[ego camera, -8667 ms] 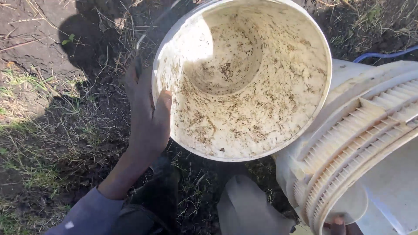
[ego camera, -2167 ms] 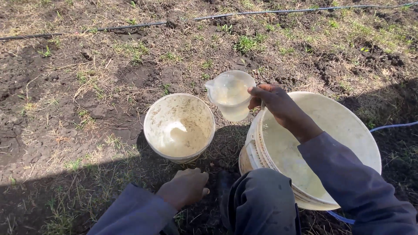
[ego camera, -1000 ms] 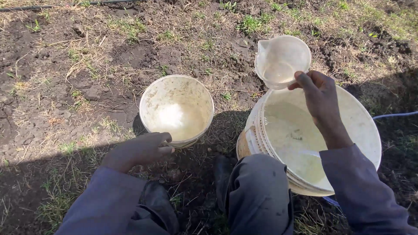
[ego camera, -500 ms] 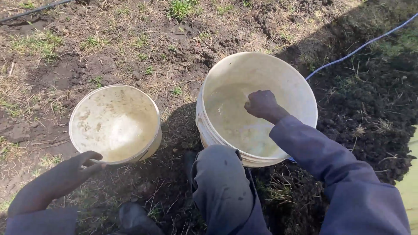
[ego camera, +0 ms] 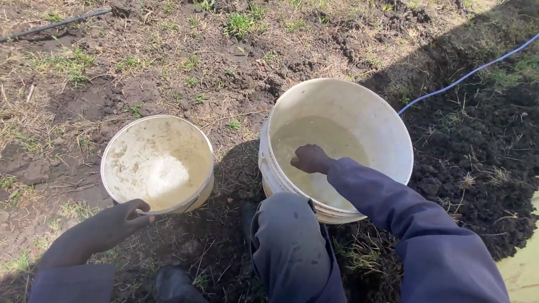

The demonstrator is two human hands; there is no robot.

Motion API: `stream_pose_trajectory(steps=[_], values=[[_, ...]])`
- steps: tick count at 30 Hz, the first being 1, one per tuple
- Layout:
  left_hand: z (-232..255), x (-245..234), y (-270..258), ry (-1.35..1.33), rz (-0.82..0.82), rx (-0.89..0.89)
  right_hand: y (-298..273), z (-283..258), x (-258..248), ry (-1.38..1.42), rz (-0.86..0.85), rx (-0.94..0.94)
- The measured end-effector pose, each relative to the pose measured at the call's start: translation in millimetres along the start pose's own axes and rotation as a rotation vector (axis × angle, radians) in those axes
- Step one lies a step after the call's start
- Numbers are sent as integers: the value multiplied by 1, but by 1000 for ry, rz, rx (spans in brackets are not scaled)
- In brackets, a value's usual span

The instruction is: The person sits on the ground in a field and uses a small plastic cup to scoop a cloudy liquid from a large white bucket. They repeatedly pour the liquid into a smaller white bucket placed beside them.

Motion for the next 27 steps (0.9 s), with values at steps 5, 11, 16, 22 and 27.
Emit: stream_pose_trajectory(steps=[5,11,16,22,27], values=[[0,-1,-2,-9,7,15,-22,34,-3,831,-121,177],[12,-3,0,-133,89,61,-56,56,-36,1239,34,105],[38,-5,-15,-110,109,102,-99,54,-108,1252,144,57],[87,1,-47,-19,66,149,-137,23,-196,1329,333,-97],[115,27,-30,66,81,221,-141,-43,-245,1339,372,-265]])
Point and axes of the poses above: each hand's wrist, its own y-axis towards the middle knuckle, its own x-axis out of the palm, z = x × y, the point moved 10 cm from there along y, towards the middle knuckle, and after that the axes turned 1 degree about y, right-handed, at the moved point
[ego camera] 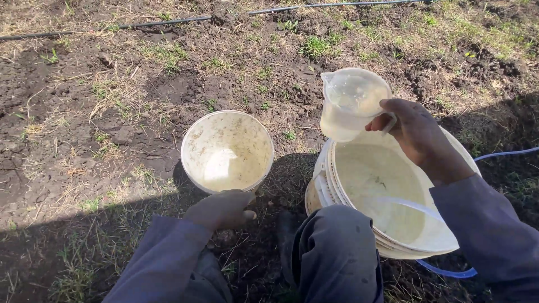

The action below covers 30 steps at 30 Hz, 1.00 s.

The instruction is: The person sits on the ground in a field and uses a small plastic cup to scoop a cloudy liquid from a large white bucket. They repeatedly pour the liquid into a smaller white bucket placed beside them.

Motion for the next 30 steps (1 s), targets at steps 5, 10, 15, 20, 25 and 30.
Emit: stream_pose_trajectory(steps=[5,10,15,20,25,30], values=[[25,53,19,241,-92,123,11,-22,90,-136,-124,-92],[8,103,80,264,-3,184,23,-1,162,-447,-241,-147],[13,98,68,283,28,143,42,29,205,-775,-247,-291],[43,57,9,273,-117,109,-18,-32,234,-1077,33,-1379],[42,29,-4,188,-164,87,-28,-60,234,-1256,114,-1468],[21,0,-2,157,-79,18,-42,-73,236,-1311,164,-1553]])
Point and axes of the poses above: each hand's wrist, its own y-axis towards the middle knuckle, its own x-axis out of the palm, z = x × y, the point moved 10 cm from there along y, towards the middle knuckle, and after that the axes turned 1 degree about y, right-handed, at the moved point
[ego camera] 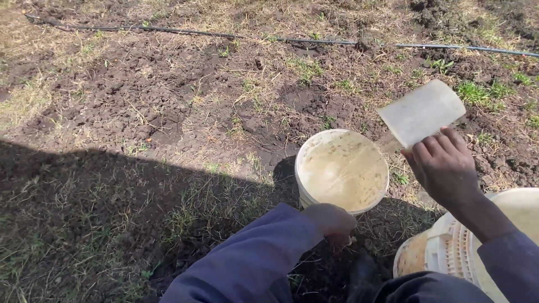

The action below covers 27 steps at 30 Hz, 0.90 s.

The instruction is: The person sits on the ground in a field and uses a small plastic cup to scoop a cloudy liquid from a large white bucket. They repeatedly pour the liquid into a smaller white bucket placed beside them.

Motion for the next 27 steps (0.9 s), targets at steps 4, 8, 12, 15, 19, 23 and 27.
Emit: stream_pose_trajectory(steps=[4,8,12,15,19,23,27], values=[[-26,-5,18,19,44,-46,-11,-4,18,114,-79,60],[-40,-3,15,-17,-4,-88,-63,37,67,541,-175,542],[-73,1,32,1,16,-124,-113,88,51,816,-367,907],[-119,6,69,4,170,-135,-196,148,58,1044,-155,1173],[-133,9,87,159,391,-43,-296,172,91,772,-586,1152],[-156,52,160,363,383,30,-426,182,136,476,-955,1114],[-142,44,158,401,365,50,-509,191,142,153,-1283,1124]])
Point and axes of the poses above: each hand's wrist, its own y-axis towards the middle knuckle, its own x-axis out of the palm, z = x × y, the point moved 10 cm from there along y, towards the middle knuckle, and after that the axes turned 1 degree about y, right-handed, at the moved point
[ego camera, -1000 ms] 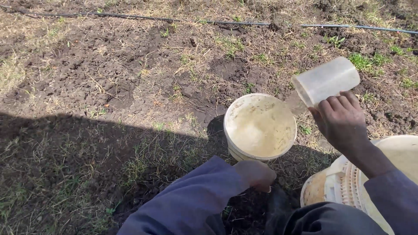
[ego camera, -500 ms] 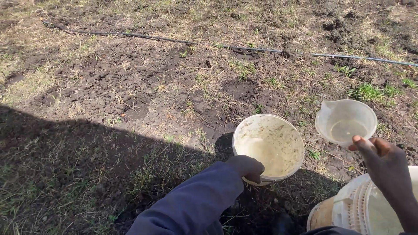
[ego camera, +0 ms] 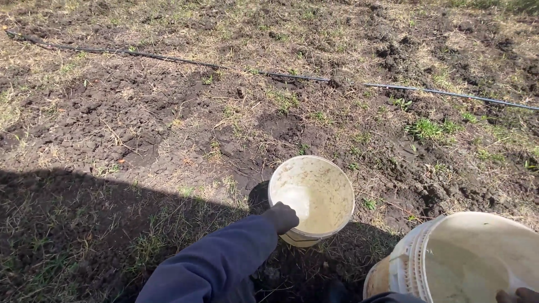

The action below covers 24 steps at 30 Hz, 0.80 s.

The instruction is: The person sits on the ground in a field and uses a small plastic cup to scoop a cloudy liquid from a large white bucket. They repeatedly pour the liquid into a smaller white bucket placed beside them.

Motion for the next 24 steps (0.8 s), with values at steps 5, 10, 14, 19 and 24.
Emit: stream_pose_trajectory(steps=[5,10,14,19,24], values=[[9,1,1,192,-130,0,-56,-55,-8,-371,-76,13],[7,15,1,207,-136,48,-60,-111,19,-403,-11,-169],[-3,17,-2,163,-140,20,-63,-153,33,-352,43,-300],[-8,23,-1,109,-121,17,-67,-161,57,-288,24,-330],[-8,35,3,116,-60,70,-60,-141,64,-68,-102,-244]])
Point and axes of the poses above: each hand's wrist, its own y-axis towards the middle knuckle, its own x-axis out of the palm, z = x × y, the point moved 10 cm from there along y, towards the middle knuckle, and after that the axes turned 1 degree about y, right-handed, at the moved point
